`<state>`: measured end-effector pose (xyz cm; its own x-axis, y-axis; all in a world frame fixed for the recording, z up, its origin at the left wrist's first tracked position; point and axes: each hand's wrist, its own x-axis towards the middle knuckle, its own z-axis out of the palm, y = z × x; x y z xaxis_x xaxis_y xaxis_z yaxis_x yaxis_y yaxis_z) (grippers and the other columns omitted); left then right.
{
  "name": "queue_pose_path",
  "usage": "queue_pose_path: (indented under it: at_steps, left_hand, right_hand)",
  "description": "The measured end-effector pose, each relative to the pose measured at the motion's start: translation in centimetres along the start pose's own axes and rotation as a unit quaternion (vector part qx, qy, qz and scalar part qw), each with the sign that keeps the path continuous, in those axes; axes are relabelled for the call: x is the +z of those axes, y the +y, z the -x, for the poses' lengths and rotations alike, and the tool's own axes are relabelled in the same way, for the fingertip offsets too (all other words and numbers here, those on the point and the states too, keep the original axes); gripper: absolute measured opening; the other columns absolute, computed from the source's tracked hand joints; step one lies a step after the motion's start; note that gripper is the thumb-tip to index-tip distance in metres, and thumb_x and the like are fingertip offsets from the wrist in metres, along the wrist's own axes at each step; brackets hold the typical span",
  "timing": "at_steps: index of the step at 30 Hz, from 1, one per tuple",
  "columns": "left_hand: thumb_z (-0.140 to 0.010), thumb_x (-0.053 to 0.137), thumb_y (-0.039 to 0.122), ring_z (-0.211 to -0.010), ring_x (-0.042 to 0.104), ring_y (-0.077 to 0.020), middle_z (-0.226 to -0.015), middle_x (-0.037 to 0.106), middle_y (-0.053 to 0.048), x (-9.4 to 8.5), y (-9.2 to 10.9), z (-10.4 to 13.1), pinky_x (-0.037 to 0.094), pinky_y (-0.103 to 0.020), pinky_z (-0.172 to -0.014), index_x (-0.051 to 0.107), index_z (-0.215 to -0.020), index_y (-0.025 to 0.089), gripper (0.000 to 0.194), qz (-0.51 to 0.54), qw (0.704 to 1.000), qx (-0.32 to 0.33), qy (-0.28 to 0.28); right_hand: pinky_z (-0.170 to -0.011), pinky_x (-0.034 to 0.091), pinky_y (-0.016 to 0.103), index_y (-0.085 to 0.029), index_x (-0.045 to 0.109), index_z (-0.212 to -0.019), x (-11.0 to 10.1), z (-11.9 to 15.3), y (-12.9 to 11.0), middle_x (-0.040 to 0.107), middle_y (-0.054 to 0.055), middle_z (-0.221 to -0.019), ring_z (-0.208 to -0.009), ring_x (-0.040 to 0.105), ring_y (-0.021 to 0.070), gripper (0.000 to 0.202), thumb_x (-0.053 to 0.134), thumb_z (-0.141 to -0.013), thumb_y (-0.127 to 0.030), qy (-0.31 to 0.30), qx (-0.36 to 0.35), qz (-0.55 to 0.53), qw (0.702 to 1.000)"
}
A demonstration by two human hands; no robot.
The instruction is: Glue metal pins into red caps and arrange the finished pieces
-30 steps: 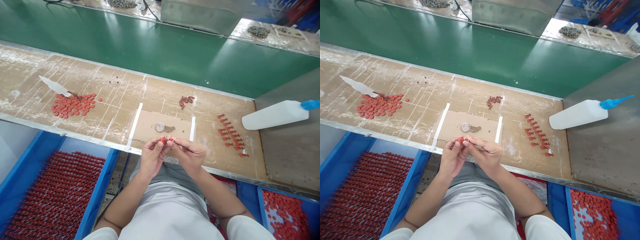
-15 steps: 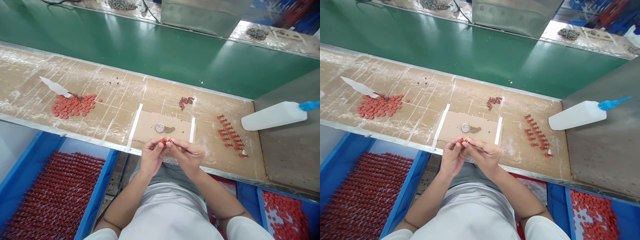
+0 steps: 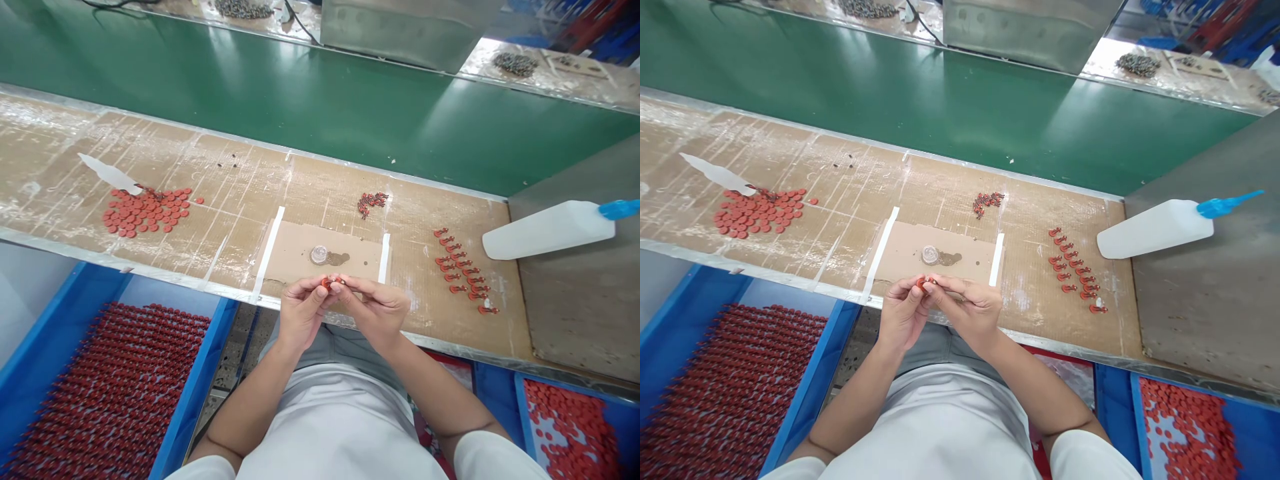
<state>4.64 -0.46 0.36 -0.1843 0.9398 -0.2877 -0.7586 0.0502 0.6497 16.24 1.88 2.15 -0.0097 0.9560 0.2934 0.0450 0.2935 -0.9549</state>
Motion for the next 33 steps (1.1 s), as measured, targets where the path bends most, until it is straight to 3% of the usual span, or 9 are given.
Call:
queue_pose_path:
  at_steps: [12, 22, 29, 33]
  left_hand:
    - [-0.063, 0.081, 0.022, -0.079, 0.07, -0.016, -0.085, 0.075, -0.004, 1.1, 0.3, 0.2, 0.059, -0.025, -0.072, 0.076, -0.08, 0.023, 0.017, -0.075, 0.995, 0.064, -0.019]
    - [-0.065, 0.08, 0.022, -0.071, 0.071, -0.0148, -0.075, 0.075, -0.001, 1.8, -0.2, 0.7, 0.059, -0.024, -0.067, 0.075, -0.074, 0.023, 0.01, -0.091, 0.993, 0.069, 0.002]
    - [-0.066, 0.078, 0.015, -0.082, 0.07, -0.0153, -0.084, 0.075, -0.001, 2.4, -0.6, 1.6, 0.057, -0.028, -0.08, 0.075, -0.078, 0.023, 0.015, -0.151, 0.977, 0.147, 0.014]
    - [-0.067, 0.077, 0.015, -0.081, 0.069, -0.0158, -0.084, 0.075, -0.001, 2.7, -0.7, 2.0, 0.057, -0.028, -0.077, 0.075, -0.079, 0.023, 0.014, -0.191, 0.966, 0.171, 0.02]
  right_hand:
    - [-0.085, 0.059, 0.04, -0.033, 0.074, -0.09, -1.1, -0.7, -0.2, 0.075, -0.001, -0.094, -0.089, 0.071, 0.0208, 0.027, 0.077, -0.069, -0.015, -0.019, -0.018, -0.036, 0.999]
    - [-0.074, 0.061, 0.039, -0.032, 0.075, -0.086, -1.8, -0.3, 0.6, 0.075, 0.001, -0.088, -0.079, 0.071, 0.0203, 0.026, 0.079, -0.065, -0.017, 0.016, -0.022, -0.044, 0.999]
    - [-0.073, 0.061, 0.036, -0.033, 0.073, -0.092, -2.1, 0.1, 0.7, 0.074, 0.001, -0.09, -0.08, 0.071, 0.0193, 0.035, 0.078, -0.065, -0.01, 0.031, -0.07, -0.03, 0.997]
    - [-0.07, 0.061, 0.036, -0.033, 0.072, -0.093, -2.2, 0.3, 0.7, 0.074, 0.001, -0.09, -0.08, 0.071, 0.0192, 0.038, 0.076, -0.066, -0.006, 0.026, -0.089, -0.037, 0.995]
